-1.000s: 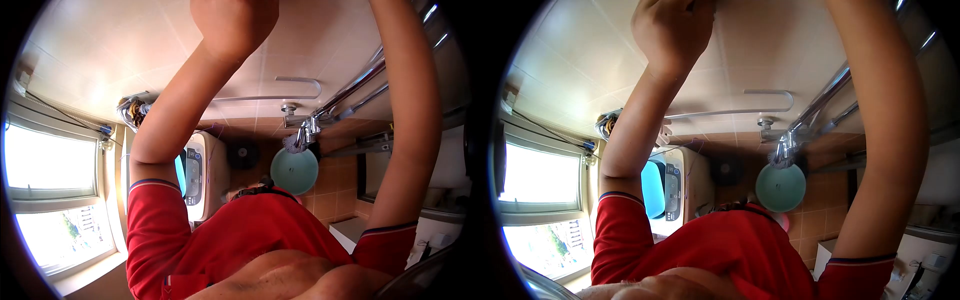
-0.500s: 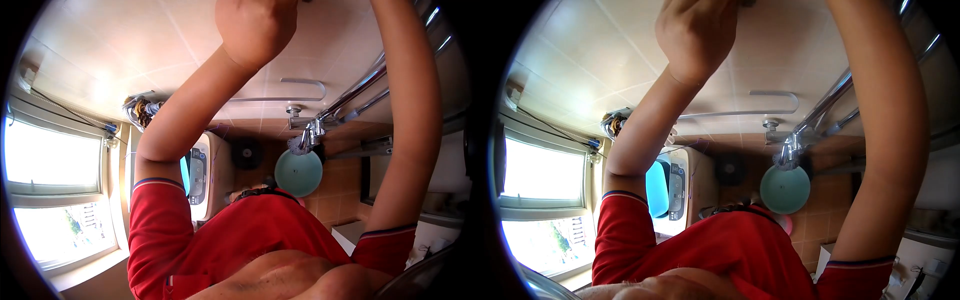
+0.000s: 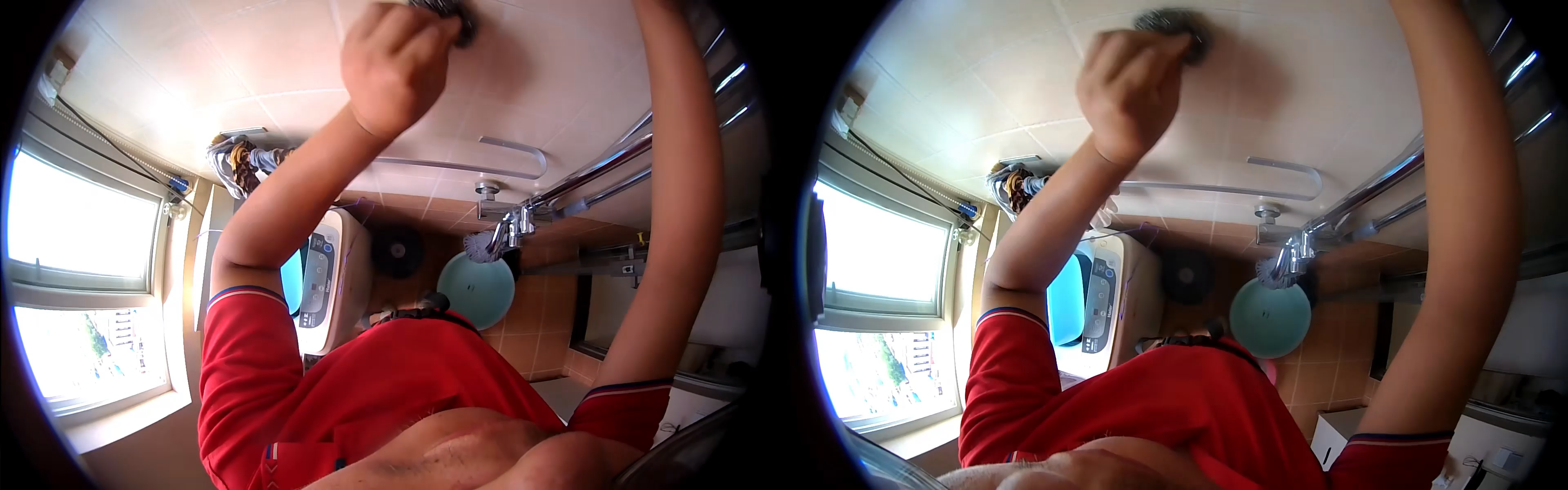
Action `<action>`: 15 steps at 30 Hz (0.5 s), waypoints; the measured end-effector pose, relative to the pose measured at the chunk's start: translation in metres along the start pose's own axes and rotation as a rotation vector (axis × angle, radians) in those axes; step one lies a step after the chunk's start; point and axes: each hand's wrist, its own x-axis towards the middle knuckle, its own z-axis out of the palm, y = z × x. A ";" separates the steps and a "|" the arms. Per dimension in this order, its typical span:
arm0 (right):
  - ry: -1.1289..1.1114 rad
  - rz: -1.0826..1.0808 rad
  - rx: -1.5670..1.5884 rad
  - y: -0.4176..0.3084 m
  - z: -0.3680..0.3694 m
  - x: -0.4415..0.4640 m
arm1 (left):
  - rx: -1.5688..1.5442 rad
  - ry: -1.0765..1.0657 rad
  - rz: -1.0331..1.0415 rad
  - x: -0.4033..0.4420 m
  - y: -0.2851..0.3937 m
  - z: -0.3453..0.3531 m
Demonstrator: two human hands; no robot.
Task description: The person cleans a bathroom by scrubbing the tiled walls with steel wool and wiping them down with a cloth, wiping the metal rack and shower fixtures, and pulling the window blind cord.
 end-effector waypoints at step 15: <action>0.053 -0.016 0.032 -0.007 0.000 -0.003 | -0.007 -0.005 -0.065 0.000 0.017 0.009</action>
